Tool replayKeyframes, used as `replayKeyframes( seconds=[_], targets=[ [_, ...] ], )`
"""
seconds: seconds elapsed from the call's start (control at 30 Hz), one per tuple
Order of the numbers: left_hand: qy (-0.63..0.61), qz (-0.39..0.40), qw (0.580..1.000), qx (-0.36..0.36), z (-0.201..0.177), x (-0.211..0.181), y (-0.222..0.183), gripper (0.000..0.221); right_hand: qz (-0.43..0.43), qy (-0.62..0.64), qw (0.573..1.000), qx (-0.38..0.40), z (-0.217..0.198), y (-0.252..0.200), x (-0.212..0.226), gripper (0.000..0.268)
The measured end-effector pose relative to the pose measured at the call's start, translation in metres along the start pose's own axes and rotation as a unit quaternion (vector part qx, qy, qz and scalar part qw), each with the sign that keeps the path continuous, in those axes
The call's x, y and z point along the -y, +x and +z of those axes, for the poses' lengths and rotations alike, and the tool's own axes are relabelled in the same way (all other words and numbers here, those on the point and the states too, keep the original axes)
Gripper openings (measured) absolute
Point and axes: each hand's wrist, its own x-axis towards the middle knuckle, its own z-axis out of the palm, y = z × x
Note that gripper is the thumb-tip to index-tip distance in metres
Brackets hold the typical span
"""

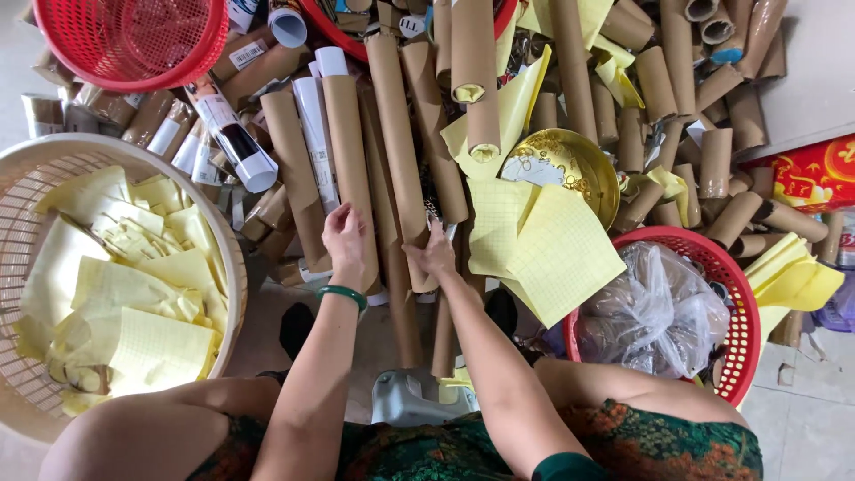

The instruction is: The person wraps printed posters in yellow paper by hand. The person selects posters from a pile, aligns them with a sheet of yellow paper, rolls them together, and then folds the ends of the yellow paper inward into the poster tube.

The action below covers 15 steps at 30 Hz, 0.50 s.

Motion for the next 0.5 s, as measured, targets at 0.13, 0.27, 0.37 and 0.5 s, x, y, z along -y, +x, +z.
replayKeyframes(
  seconds=[0.13,0.27,0.37,0.5],
  targets=[
    [0.149,0.088,0.984,-0.041,-0.023,0.002,-0.014,0.03,0.137,0.164,0.972,0.1,-0.037,-0.015,0.019,0.088],
    [0.333,0.186,0.923,-0.046,-0.036,-0.002,-0.03,0.029,0.093,0.387,0.915,0.067,-0.061,-0.031,0.01,0.082],
    [0.298,0.181,0.936,-0.06,-0.05,0.02,-0.02,0.025,0.034,0.396,0.917,0.043,-0.051,-0.037,-0.014,0.077],
    [0.1,0.162,0.98,-0.054,-0.076,0.058,0.031,0.026,-0.106,0.158,0.968,-0.165,-0.052,-0.051,0.007,0.061]
  ],
)
